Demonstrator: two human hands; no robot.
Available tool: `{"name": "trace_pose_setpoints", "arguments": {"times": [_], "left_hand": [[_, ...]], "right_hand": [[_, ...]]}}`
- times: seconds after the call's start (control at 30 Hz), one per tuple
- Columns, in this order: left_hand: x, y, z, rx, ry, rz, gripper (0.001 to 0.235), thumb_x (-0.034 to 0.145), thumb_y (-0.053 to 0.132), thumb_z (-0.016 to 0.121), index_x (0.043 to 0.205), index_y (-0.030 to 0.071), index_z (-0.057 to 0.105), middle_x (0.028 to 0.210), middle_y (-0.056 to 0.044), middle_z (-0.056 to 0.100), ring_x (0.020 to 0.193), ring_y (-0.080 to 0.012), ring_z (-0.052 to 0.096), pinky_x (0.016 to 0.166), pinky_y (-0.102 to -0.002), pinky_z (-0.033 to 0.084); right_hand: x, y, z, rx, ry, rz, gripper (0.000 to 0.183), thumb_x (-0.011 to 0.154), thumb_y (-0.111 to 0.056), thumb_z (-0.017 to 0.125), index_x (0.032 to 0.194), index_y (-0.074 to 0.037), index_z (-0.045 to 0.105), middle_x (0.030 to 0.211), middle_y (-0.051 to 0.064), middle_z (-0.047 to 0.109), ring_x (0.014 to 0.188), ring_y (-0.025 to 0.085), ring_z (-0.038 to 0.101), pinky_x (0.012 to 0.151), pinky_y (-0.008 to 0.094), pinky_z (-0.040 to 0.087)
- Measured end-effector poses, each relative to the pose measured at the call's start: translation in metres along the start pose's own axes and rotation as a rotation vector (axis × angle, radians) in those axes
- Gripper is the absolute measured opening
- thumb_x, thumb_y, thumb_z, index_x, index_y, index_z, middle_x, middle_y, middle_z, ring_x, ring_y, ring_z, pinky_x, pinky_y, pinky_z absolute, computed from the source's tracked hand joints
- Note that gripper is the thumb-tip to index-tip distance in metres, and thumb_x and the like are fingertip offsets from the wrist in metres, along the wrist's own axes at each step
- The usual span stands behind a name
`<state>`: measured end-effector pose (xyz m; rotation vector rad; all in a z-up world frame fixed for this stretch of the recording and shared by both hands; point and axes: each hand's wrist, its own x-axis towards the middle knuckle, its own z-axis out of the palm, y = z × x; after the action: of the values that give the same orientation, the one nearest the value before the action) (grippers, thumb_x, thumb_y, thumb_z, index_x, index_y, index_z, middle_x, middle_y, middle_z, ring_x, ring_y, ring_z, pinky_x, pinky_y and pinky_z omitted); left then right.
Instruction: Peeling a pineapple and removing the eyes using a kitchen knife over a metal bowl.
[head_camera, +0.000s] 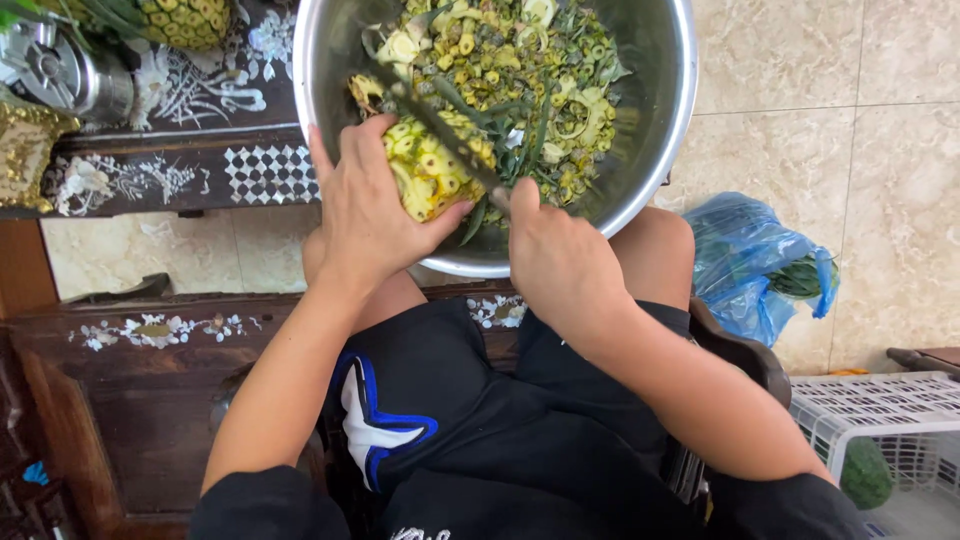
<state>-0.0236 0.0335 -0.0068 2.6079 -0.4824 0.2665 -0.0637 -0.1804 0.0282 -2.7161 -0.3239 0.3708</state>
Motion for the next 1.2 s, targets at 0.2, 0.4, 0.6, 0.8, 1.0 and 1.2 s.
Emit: {"name": "trace_pose_setpoints", "arguments": {"times": [0.2, 0.4, 0.6, 0.8, 1.0, 1.2], "left_hand": [[0.004, -0.001, -0.005, -0.015, -0.051, -0.032, 0.101, 0.071, 0.055, 0.093, 0.138, -0.004, 0.043, 0.121, -0.021, 0.055, 0.116, -0.0387, 0.057, 0.12, -0.069, 0.014], [0.001, -0.002, 0.0, -0.008, -0.025, -0.013, 0.098, 0.075, 0.053, 0.092, 0.138, -0.003, 0.043, 0.122, -0.021, 0.055, 0.118, -0.0402, 0.056, 0.123, -0.065, 0.015], [0.004, -0.002, 0.0, 0.007, -0.043, -0.038, 0.098, 0.074, 0.055, 0.092, 0.135, -0.005, 0.043, 0.12, -0.023, 0.056, 0.115, -0.0413, 0.057, 0.124, -0.063, 0.015], [0.001, -0.007, 0.002, -0.003, -0.006, -0.023, 0.099, 0.077, 0.055, 0.092, 0.137, -0.006, 0.043, 0.128, -0.023, 0.057, 0.123, -0.0415, 0.056, 0.124, -0.063, 0.015], [0.004, 0.0, -0.005, 0.01, -0.035, -0.098, 0.1, 0.076, 0.057, 0.092, 0.137, -0.005, 0.044, 0.129, -0.023, 0.056, 0.126, -0.0401, 0.055, 0.121, -0.067, 0.013], [0.012, 0.001, -0.016, -0.135, 0.001, 0.217, 0.126, 0.057, 0.052, 0.1, 0.151, 0.006, 0.03, 0.149, -0.029, 0.035, 0.14, -0.0476, 0.041, 0.119, -0.06, 0.033]], "right_hand": [[-0.001, 0.01, -0.007, -0.043, -0.025, -0.022, 0.015, 0.102, -0.014, 0.052, 0.101, 0.0, 0.047, 0.066, 0.021, 0.068, 0.061, 0.038, 0.072, 0.056, 0.046, 0.057], [0.023, 0.022, 0.009, -0.002, -0.043, 0.048, 0.021, 0.102, -0.017, 0.054, 0.103, 0.003, 0.049, 0.069, 0.026, 0.067, 0.065, 0.046, 0.07, 0.058, 0.052, 0.056], [0.008, 0.024, -0.004, 0.037, -0.206, 0.088, 0.027, 0.099, -0.019, 0.054, 0.104, 0.006, 0.049, 0.074, 0.03, 0.069, 0.073, 0.047, 0.071, 0.067, 0.054, 0.057], [0.041, 0.058, 0.018, -0.023, -0.229, 0.013, 0.035, 0.099, -0.022, 0.055, 0.109, 0.011, 0.053, 0.086, 0.033, 0.069, 0.087, 0.05, 0.07, 0.081, 0.055, 0.056], [-0.009, 0.027, -0.042, 0.127, -0.145, 0.3, 0.038, 0.1, -0.032, 0.056, 0.123, -0.001, 0.051, 0.091, 0.032, 0.068, 0.089, 0.053, 0.066, 0.079, 0.06, 0.051], [-0.041, 0.034, -0.034, 0.105, -0.006, 0.18, 0.031, 0.1, -0.029, 0.058, 0.118, -0.004, 0.054, 0.084, 0.028, 0.07, 0.086, 0.048, 0.068, 0.08, 0.058, 0.05]]}}
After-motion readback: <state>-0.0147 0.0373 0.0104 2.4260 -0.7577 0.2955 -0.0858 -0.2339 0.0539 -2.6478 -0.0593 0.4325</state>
